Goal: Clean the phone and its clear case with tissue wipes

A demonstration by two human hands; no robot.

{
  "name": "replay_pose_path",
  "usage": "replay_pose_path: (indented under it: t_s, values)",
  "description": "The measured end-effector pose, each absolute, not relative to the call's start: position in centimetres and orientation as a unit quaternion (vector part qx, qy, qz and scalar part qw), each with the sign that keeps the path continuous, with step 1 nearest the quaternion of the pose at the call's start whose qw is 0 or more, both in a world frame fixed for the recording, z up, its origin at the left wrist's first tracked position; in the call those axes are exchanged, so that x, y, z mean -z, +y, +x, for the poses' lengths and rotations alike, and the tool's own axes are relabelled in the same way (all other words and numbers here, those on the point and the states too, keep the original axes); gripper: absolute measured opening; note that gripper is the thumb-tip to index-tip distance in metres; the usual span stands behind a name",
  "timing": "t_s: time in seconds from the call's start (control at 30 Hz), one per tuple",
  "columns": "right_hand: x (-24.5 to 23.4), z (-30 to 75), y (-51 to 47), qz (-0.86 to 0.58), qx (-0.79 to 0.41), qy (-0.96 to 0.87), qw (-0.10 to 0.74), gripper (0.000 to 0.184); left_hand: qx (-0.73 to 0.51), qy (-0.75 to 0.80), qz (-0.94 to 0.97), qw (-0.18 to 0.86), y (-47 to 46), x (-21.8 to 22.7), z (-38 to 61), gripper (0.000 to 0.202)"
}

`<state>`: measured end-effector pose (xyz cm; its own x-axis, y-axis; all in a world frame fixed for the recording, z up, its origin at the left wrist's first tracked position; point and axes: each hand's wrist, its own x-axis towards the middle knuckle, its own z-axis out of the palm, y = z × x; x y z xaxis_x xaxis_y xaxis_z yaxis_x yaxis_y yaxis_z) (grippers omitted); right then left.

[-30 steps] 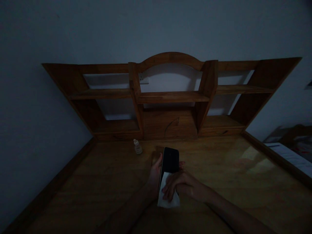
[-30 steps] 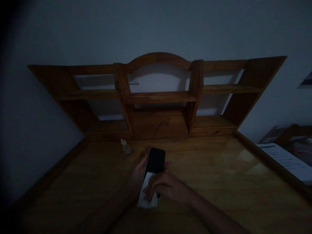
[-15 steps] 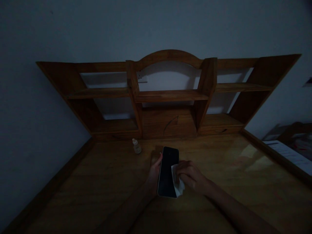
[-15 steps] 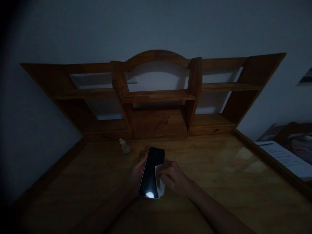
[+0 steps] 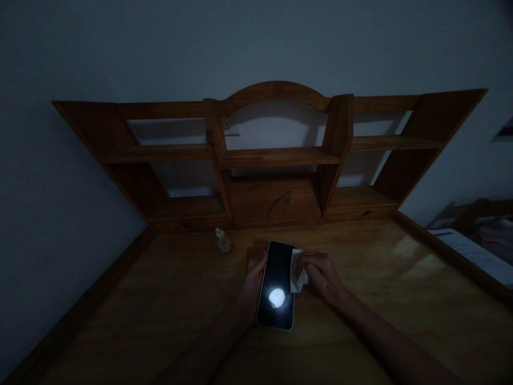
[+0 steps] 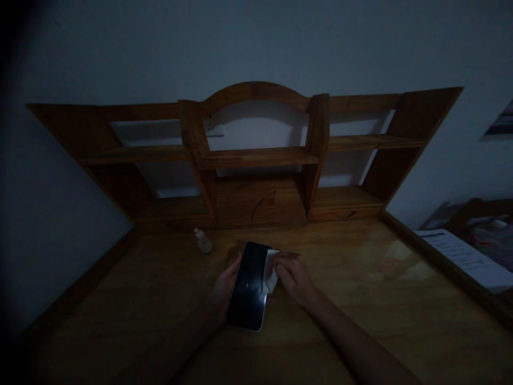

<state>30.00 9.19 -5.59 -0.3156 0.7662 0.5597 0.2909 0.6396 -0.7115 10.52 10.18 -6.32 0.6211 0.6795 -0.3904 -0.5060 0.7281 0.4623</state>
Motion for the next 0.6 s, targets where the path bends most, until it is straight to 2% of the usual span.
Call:
replay_pose_path:
  t_s: [0.2, 0.33, 0.47, 0.6]
  values:
    - [6.5, 30.0, 9.3, -0.361, -0.268, -0.711, 0.541, 0.033, -0.337, 0.253, 0.178, 0.889, 9.9, 6.7, 10.3, 0.047]
    - [6.7, 29.6, 9.2, -0.363, -0.287, -0.681, 0.567, 0.035, -0.33, 0.296, 0.171, 0.88, 9.6, 5.5, 10.4, 0.052]
    - [6.5, 29.4, 9.1, -0.351, -0.261, -0.719, 0.539, 0.037, -0.33, 0.32, 0.156, 0.874, 9.8, 5.3, 10.6, 0.053]
    - [6.3, 29.1, 9.0, -0.31, -0.21, -0.802, 0.465, 0.038, -0.36, 0.27, 0.151, 0.88, 10.3, 6.6, 10.6, 0.047]
